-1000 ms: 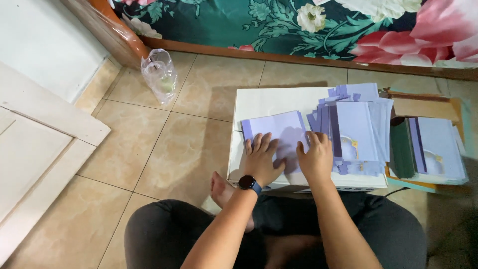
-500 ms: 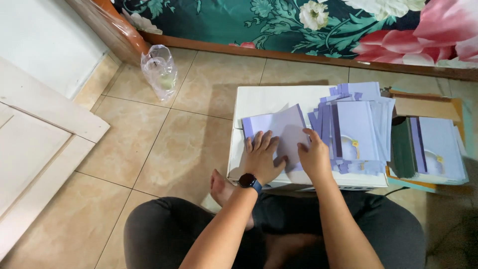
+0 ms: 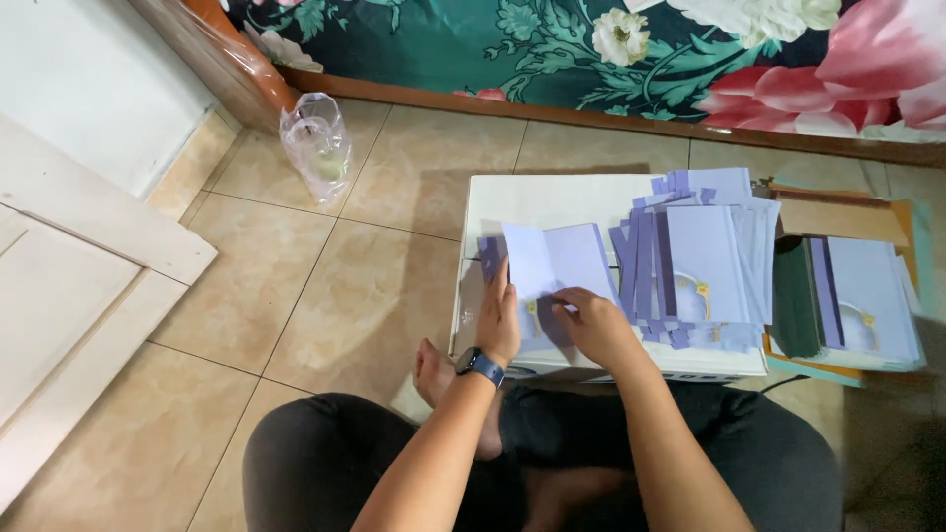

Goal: The person is sitting on the floor, picking up purple envelopes one by one, folding them, and placing them into a stack on top of a white box.

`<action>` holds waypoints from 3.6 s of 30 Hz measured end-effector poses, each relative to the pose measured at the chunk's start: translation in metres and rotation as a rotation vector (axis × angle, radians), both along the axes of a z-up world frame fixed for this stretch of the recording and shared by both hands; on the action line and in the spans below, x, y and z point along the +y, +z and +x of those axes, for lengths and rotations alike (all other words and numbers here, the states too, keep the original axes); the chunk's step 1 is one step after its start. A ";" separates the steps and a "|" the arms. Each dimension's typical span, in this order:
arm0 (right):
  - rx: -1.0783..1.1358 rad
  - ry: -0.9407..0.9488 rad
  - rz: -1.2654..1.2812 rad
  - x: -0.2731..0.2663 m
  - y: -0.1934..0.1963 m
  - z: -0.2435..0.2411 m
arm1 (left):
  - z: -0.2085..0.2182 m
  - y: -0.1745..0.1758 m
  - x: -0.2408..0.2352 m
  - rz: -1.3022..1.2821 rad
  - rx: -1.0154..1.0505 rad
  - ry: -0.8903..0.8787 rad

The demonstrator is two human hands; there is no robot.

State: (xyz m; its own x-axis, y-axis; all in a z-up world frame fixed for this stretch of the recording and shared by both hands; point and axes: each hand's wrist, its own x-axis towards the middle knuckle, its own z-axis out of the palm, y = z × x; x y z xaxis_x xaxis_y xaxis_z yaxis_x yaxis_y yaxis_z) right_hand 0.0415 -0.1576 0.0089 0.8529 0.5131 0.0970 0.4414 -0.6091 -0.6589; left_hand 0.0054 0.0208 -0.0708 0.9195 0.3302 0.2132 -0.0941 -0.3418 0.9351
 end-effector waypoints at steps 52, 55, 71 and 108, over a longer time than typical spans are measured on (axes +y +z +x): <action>-0.493 0.234 -0.561 0.016 -0.054 0.025 | 0.002 0.050 -0.010 0.904 0.496 -0.138; -0.771 0.387 -0.707 -0.003 -0.045 -0.013 | 0.013 0.012 -0.015 0.887 0.325 0.007; 0.407 -0.177 -0.028 0.012 -0.028 0.005 | 0.001 0.020 -0.019 0.933 0.173 0.086; -0.120 -0.432 -0.372 -0.021 -0.066 0.025 | -0.006 0.077 -0.025 0.913 0.408 -0.227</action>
